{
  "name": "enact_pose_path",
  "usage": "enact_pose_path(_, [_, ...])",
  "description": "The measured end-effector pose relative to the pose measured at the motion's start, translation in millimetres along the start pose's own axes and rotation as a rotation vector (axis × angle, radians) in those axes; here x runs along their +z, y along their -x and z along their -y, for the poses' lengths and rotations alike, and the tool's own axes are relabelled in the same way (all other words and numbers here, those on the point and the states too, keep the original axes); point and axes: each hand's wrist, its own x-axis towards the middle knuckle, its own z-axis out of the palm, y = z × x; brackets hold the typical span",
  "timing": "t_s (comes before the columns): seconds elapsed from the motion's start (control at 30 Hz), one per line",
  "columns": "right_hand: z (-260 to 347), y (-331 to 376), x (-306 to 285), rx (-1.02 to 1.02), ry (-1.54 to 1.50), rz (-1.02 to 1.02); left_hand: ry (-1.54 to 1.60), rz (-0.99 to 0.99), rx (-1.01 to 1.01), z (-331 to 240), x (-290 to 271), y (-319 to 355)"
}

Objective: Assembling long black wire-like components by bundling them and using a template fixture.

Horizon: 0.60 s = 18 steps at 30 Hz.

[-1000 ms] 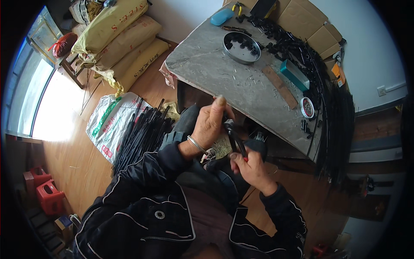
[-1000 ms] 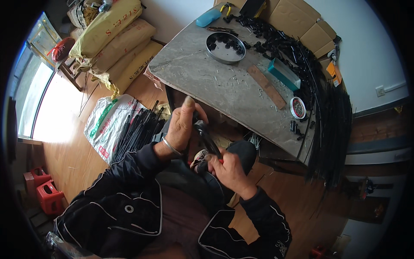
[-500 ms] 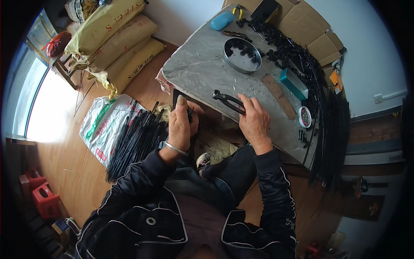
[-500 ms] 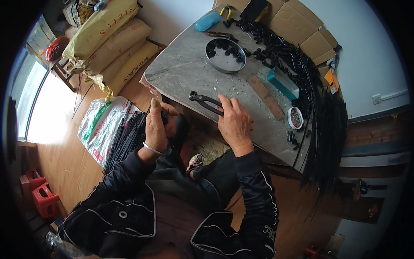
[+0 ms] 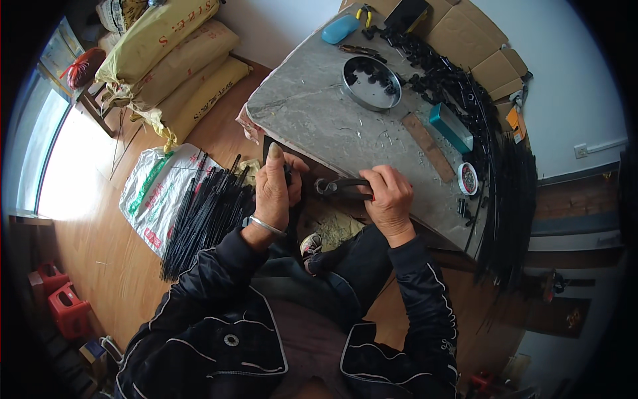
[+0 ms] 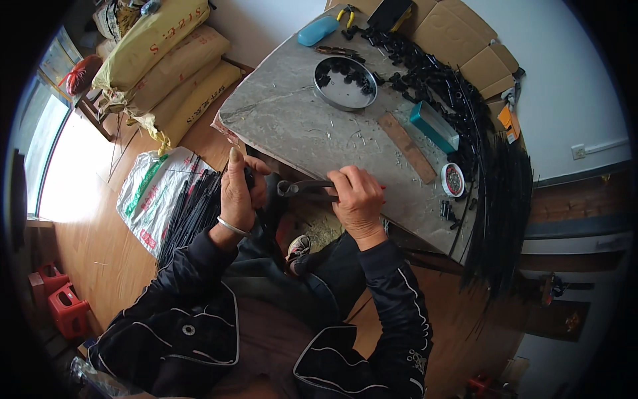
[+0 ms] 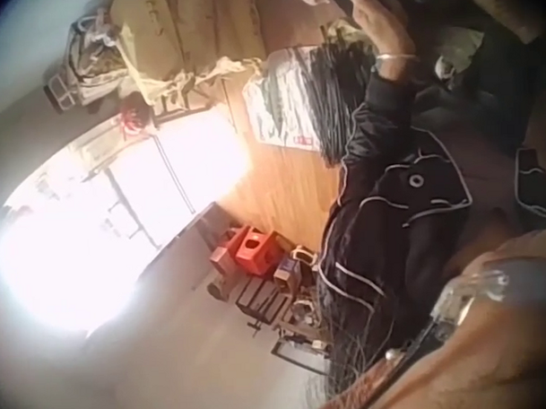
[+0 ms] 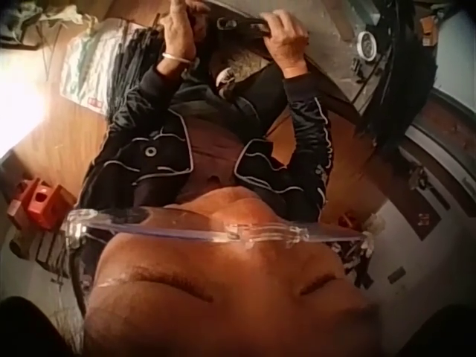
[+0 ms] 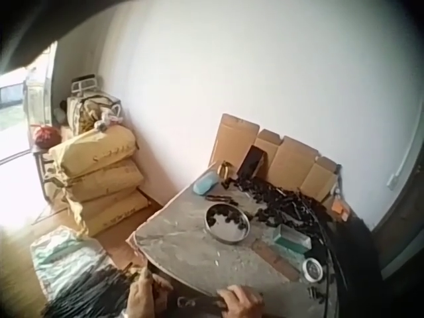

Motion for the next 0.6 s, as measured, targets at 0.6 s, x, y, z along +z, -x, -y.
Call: enact_pose_path(0.6, [79.2, 17.9, -17.3, 1.025, -1.498, -0.166, -0.124, 0.276, 0.131, 21.6, 42.0, 37.7])
